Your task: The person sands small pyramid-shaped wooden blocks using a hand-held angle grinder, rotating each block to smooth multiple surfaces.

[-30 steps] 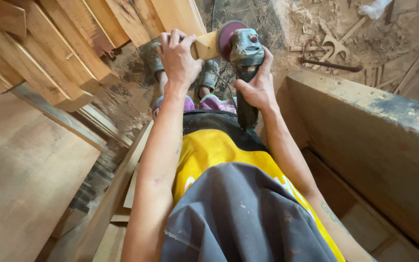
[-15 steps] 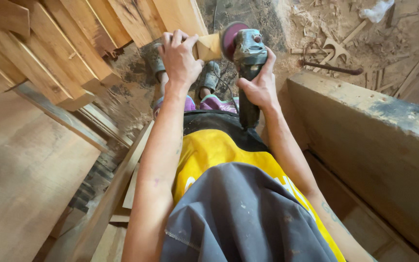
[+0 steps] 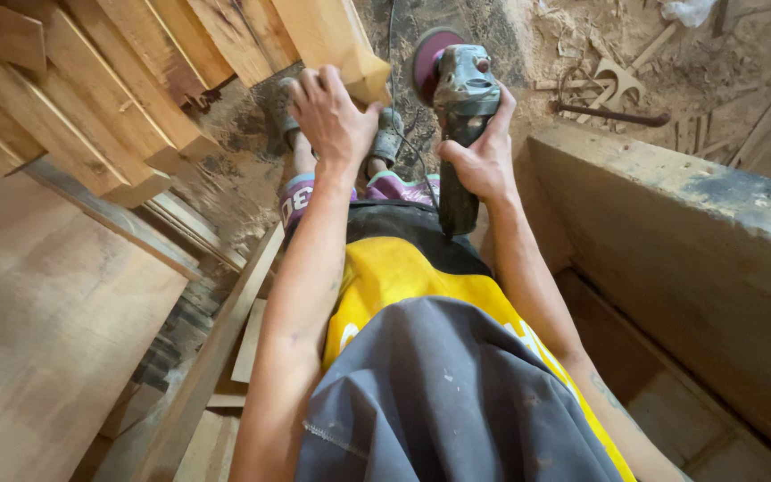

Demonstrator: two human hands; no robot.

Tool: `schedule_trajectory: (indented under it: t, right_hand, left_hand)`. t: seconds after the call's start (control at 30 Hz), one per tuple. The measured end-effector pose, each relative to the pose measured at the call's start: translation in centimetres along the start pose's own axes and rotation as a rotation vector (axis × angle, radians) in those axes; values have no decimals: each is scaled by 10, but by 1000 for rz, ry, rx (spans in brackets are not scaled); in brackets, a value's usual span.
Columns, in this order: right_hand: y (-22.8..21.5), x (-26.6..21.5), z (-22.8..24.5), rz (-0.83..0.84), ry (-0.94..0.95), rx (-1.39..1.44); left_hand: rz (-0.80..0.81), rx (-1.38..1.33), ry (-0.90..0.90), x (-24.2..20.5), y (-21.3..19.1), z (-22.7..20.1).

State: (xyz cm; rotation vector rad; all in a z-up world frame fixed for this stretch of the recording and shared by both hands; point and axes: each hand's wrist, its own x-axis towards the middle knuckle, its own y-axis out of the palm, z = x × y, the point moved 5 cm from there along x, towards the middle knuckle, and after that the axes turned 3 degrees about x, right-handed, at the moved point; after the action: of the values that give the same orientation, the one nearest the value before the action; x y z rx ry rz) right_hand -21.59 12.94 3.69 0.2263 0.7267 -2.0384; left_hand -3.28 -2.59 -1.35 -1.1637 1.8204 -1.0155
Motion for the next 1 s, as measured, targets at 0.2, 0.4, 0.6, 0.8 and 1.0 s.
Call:
schedule_trajectory:
  t: [0.2, 0.4, 0.6, 0.8, 1.0]
  right_hand:
    - [11, 0, 8, 55, -27, 20]
    - [24, 1, 16, 111, -75, -28]
    - [29, 1, 14, 130, -73, -59]
    - [15, 4, -5, 49, 61, -105]
    - [-1, 2, -22, -7, 63, -27]
  left_hand:
    - [-38, -174, 284, 8, -5, 4]
    - [-64, -268, 268, 12, -3, 13]
    - [-52, -289, 234, 12, -3, 13]
    - [-20, -289, 226, 10, -5, 12]
    - [-21, -206, 261, 12, 1, 12]
